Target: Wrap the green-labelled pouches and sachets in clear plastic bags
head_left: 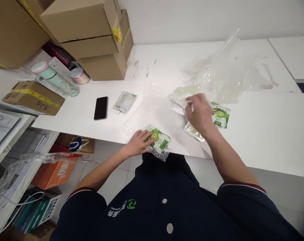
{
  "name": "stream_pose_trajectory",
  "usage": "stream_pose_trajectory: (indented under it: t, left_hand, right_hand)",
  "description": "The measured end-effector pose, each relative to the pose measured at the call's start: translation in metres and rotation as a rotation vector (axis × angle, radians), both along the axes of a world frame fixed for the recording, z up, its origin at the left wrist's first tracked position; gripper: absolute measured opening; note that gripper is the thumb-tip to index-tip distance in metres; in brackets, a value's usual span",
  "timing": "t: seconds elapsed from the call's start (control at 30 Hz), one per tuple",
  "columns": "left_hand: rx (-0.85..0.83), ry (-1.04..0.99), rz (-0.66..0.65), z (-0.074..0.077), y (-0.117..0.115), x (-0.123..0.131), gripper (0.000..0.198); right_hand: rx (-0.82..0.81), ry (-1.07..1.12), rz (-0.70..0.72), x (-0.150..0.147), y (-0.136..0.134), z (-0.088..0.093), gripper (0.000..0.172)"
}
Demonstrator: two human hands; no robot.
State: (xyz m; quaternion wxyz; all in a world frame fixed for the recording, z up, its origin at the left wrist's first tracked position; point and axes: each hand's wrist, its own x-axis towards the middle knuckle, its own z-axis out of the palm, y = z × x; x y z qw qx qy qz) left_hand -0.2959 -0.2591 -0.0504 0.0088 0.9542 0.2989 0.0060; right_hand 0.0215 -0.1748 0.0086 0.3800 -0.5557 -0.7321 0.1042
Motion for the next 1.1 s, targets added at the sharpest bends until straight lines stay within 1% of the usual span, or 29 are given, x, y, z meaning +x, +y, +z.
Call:
stream_pose_trajectory:
  t: [0.03,0.07,0.1,0.13,0.17,0.2,0.23,0.27,0.3,0.33,0.37,0.43,0.47,0.5,0.57,0.63,0.67,0.7,0.77,0.8,0.83,0.9,0.93,1.0,1.03,1.07,1.1]
  left_hand:
    - [0.022,0.011,-0.007,0.0,0.0,0.001,0.062]
    - [0.047,0.022,-0.01,0.002,-0.001,0.003,0.058]
    - [0.076,0.033,-0.004,0.004,-0.002,0.005,0.053]
    - [0.104,0.045,0.009,0.007,-0.004,0.008,0.047]
    - [0.127,0.059,0.026,0.012,-0.007,0.01,0.042]
    - [0.143,0.074,0.046,0.018,-0.009,0.013,0.038]
    - [0.148,0.09,0.07,0.026,-0.012,0.016,0.036]
    - [0.141,0.112,0.096,0.036,-0.014,0.019,0.034]
    - [0.122,0.137,0.121,0.047,-0.015,0.023,0.033]
    - [0.092,0.166,0.144,0.058,-0.014,0.026,0.033]
    - [0.052,0.199,0.165,0.07,-0.011,0.029,0.033]
    - [-0.034,0.27,0.204,0.091,0.002,0.035,0.034]
    - [-0.054,0.293,0.23,0.099,0.011,0.037,0.035]
    - [-0.042,0.297,0.269,0.105,0.022,0.039,0.037]
    - [0.079,0.229,0.375,0.11,0.043,0.042,0.036]
    - [0.216,0.103,0.442,0.105,0.059,0.041,0.034]
    - [0.236,0.056,0.437,0.099,0.063,0.039,0.033]
    - [0.219,0.028,0.402,0.091,0.065,0.036,0.033]
    - [0.11,0.02,0.286,0.073,0.063,0.029,0.034]
    - [0.047,0.031,0.233,0.063,0.06,0.024,0.038]
    - [-0.011,0.048,0.195,0.054,0.057,0.021,0.047]
    - [-0.103,0.098,0.176,0.041,0.051,0.016,0.067]
    - [-0.137,0.126,0.182,0.036,0.049,0.015,0.073]
    - [-0.168,0.171,0.195,0.03,0.049,0.017,0.082]
    - [-0.164,0.186,0.198,0.028,0.05,0.019,0.084]
    - [-0.149,0.199,0.2,0.026,0.051,0.022,0.085]
    - [-0.127,0.212,0.204,0.026,0.053,0.025,0.084]
  right_hand:
    - [-0.091,-0.012,0.248,-0.01,-0.018,-0.001,0.036]
    - [-0.207,-0.051,0.499,-0.019,-0.036,-0.005,0.044]
    - [-0.316,-0.103,0.69,-0.028,-0.053,-0.012,0.058]
    - [-0.39,-0.15,0.807,-0.036,-0.067,-0.019,0.074]
    - [-0.429,-0.191,0.868,-0.041,-0.079,-0.028,0.09]
    - [-0.428,-0.218,0.882,-0.045,-0.088,-0.036,0.102]
    - [-0.392,-0.229,0.867,-0.047,-0.094,-0.043,0.109]
    - [-0.337,-0.226,0.844,-0.049,-0.098,-0.048,0.111]
    - [-0.278,-0.212,0.821,-0.05,-0.101,-0.051,0.106]
    - [-0.226,-0.187,0.79,-0.051,-0.101,-0.052,0.096]
    - [-0.191,-0.149,0.752,-0.053,-0.1,-0.052,0.081]
    - [-0.192,-0.046,0.656,-0.057,-0.093,-0.047,0.05]
    - [-0.228,0.011,0.605,-0.059,-0.086,-0.045,0.041]
    - [-0.282,0.062,0.552,-0.061,-0.076,-0.043,0.036]
    - [-0.415,0.125,0.448,-0.062,-0.052,-0.041,0.033]
    - [-0.554,0.128,0.34,-0.06,-0.027,-0.042,0.031]
    - [-0.618,0.114,0.292,-0.058,-0.017,-0.043,0.029]
    - [-0.671,0.093,0.251,-0.056,-0.009,-0.043,0.027]
    - [-0.74,0.019,0.192,-0.052,-0.003,-0.04,0.021]
    - [-0.751,-0.05,0.162,-0.052,-0.004,-0.037,0.023]
    - [-0.754,-0.147,0.126,-0.052,-0.008,-0.032,0.03]
    - [-0.71,-0.379,0.04,-0.053,-0.02,-0.021,0.046]
    - [-0.649,-0.484,-0.003,-0.055,-0.027,-0.016,0.05]
    - [-0.463,-0.604,-0.041,-0.057,-0.039,-0.011,0.049]
    - [-0.378,-0.618,-0.005,-0.058,-0.044,-0.011,0.048]
    - [-0.33,-0.614,0.071,-0.058,-0.048,-0.014,0.049]
    - [-0.333,-0.601,0.171,-0.058,-0.051,-0.019,0.055]
